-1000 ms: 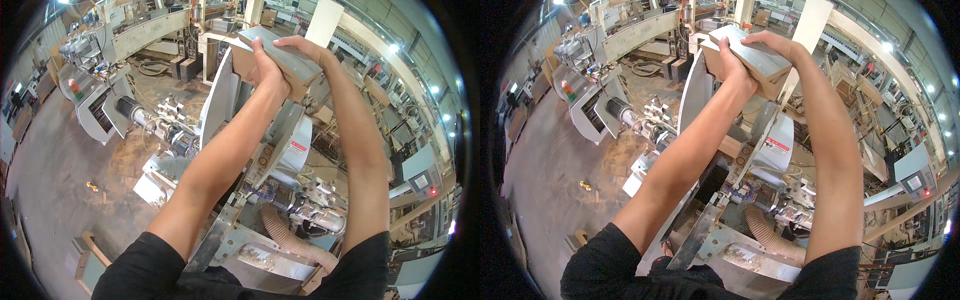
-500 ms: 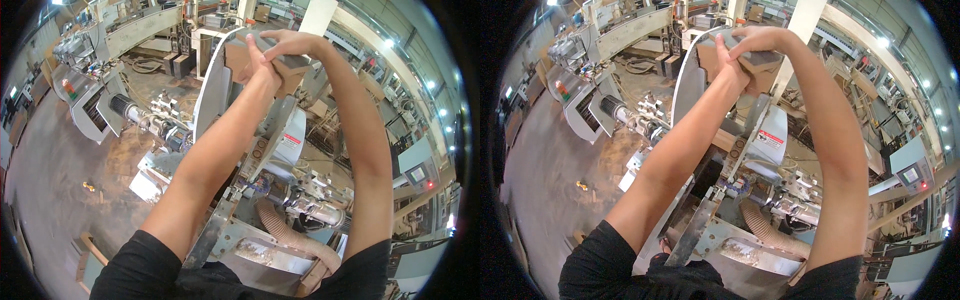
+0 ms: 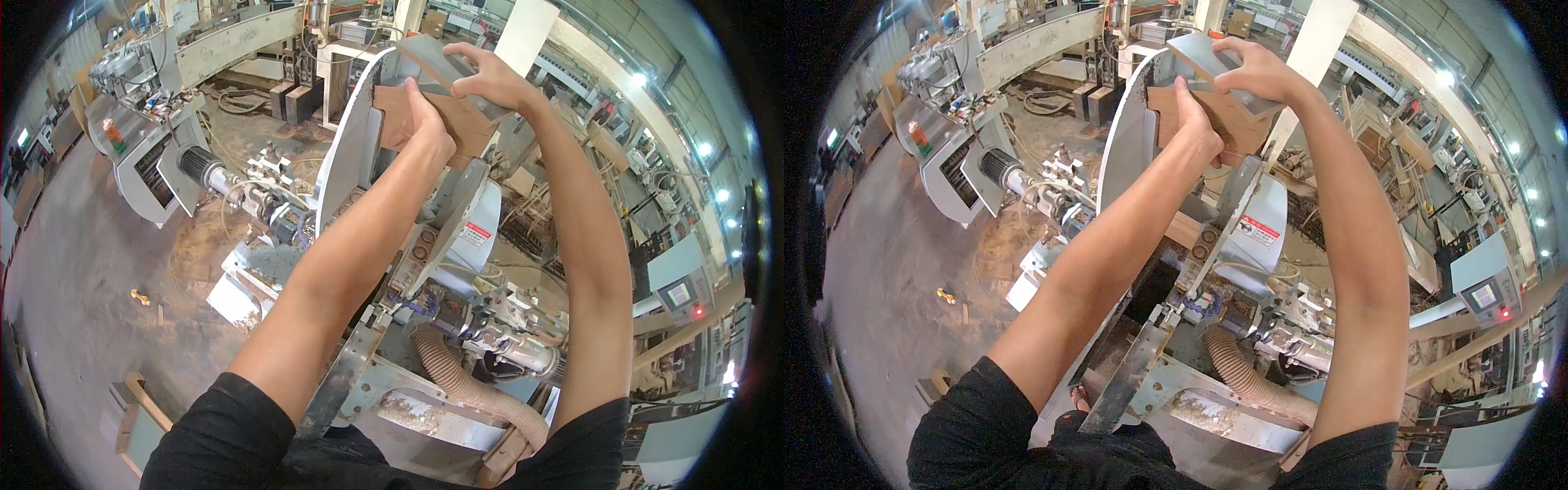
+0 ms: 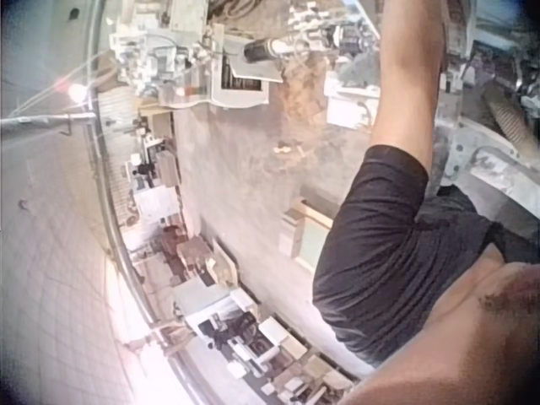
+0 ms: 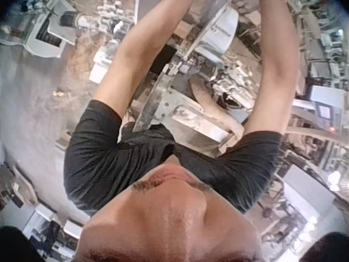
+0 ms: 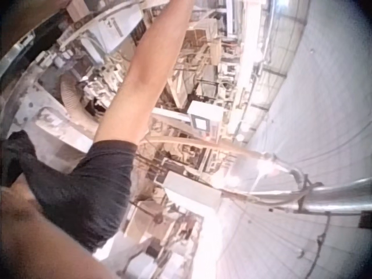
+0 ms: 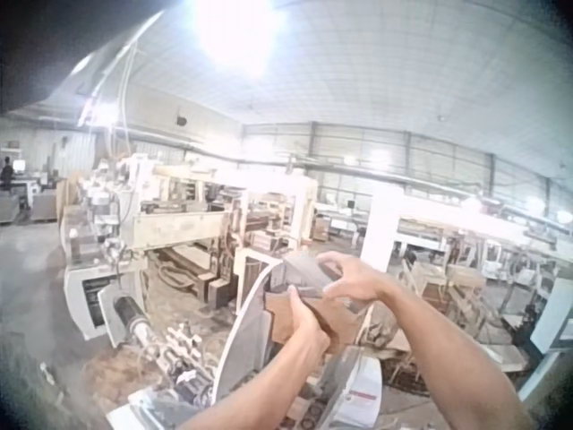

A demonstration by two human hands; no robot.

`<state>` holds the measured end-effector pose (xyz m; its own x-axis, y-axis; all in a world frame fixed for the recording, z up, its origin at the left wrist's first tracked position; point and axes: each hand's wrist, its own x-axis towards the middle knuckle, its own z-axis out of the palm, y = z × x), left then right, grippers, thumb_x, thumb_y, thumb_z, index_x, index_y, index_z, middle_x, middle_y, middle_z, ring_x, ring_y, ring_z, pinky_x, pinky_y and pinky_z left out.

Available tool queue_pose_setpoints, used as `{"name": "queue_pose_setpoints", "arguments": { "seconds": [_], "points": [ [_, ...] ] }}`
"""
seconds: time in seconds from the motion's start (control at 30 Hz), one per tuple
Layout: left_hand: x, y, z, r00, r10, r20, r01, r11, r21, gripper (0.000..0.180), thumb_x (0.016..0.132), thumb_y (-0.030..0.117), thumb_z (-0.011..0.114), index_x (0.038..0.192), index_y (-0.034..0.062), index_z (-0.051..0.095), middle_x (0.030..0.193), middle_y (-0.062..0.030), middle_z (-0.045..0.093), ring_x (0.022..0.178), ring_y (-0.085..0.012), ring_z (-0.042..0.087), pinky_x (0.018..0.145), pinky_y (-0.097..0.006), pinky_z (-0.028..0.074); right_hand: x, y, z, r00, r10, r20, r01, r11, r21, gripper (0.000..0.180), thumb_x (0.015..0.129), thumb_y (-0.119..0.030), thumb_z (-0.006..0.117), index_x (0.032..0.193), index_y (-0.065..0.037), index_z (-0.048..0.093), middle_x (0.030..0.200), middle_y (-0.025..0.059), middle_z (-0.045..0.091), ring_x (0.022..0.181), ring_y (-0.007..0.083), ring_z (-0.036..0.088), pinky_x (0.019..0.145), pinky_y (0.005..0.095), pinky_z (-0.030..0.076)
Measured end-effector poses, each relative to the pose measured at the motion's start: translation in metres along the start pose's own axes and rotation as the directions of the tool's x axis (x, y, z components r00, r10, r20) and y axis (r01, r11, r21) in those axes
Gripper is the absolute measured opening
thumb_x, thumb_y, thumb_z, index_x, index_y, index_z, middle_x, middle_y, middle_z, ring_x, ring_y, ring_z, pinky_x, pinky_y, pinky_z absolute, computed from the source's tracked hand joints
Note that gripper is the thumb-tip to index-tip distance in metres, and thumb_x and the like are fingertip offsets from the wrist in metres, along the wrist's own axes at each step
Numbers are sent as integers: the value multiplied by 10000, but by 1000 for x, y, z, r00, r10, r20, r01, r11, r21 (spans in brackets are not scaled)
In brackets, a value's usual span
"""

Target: The person picks up wooden blocks from a stack by hand and feeds them one at a time into the intake of a woodworking machine.

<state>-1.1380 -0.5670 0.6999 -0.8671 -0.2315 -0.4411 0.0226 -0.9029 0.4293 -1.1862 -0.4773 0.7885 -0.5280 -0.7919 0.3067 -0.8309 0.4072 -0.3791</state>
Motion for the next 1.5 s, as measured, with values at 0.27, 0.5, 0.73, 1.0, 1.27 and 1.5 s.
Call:
{"name": "queue_pose_setpoints", "arguments": {
  "seconds": [0.27, 0.5, 0.73, 1.0, 1.27, 1.5],
  "points": [
    [14, -25, -29, 990, 80, 117, -75, 996, -51, 783, 808, 705, 386, 1313, 107, 411, 1250, -139, 523, 1064, -288, 575, 888, -440, 481, -57, -15, -26, 964, -139, -225, 125, 989, -77, 697, 583, -241, 650, 1251, -101, 509, 985, 157, 620, 844, 237, 588, 792, 329, 459],
    [59, -40, -74, 971, -99, 220, 98, 995, 12, 841, 800, 752, 284, 1279, 90, 484, 1203, -133, 564, 1066, -293, 577, 921, -456, 448, -139, -44, -36, 974, -44, -222, 12, 989, -145, 700, 574, -212, 611, 1249, -76, 488, 1020, 170, 602, 865, 246, 573, 818, 336, 447],
    [21, -59, -80, 958, -266, 105, 257, 962, 90, 866, 810, 749, 292, 1294, 50, 455, 1184, -179, 564, 1027, -310, 605, 892, -459, 481, -170, -45, -39, 985, 58, -162, -79, 988, -130, 716, 549, -196, 603, 1239, -46, 491, 1132, 198, 587, 998, 327, 573, 910, 359, 422],
    [93, -70, -120, 990, -109, 89, 99, 989, 111, 893, 801, 758, 324, 1319, 38, 423, 1216, -161, 542, 1066, -297, 579, 903, -443, 472, -139, -50, -15, 995, -11, -98, -3, 990, -144, 726, 558, -167, 605, 1265, -52, 488, 1183, 159, 551, 1090, 263, 530, 975, 334, 377],
    [41, -53, -190, 966, 38, 254, -108, 957, 268, 843, 848, 694, 298, 1388, 48, 327, 1356, -124, 435, 1220, -302, 439, 993, -439, 351, -104, -35, 27, 997, 31, 73, -14, 975, -222, 731, 562, -188, 630, 1260, -12, 502, 1198, 196, 536, 1136, 318, 505, 988, 339, 386],
    [-146, -33, -346, 872, -322, 370, -89, 638, 765, 672, 944, 491, 395, 1440, 68, 230, 1430, -153, 367, 1307, -294, 373, 1062, -439, 295, -48, -20, 81, 986, 162, 31, -143, 933, -330, 717, 553, -223, 654, 1230, -27, 525, 1073, 217, 579, 1049, 369, 544, 942, 362, 419]
  ]
}}
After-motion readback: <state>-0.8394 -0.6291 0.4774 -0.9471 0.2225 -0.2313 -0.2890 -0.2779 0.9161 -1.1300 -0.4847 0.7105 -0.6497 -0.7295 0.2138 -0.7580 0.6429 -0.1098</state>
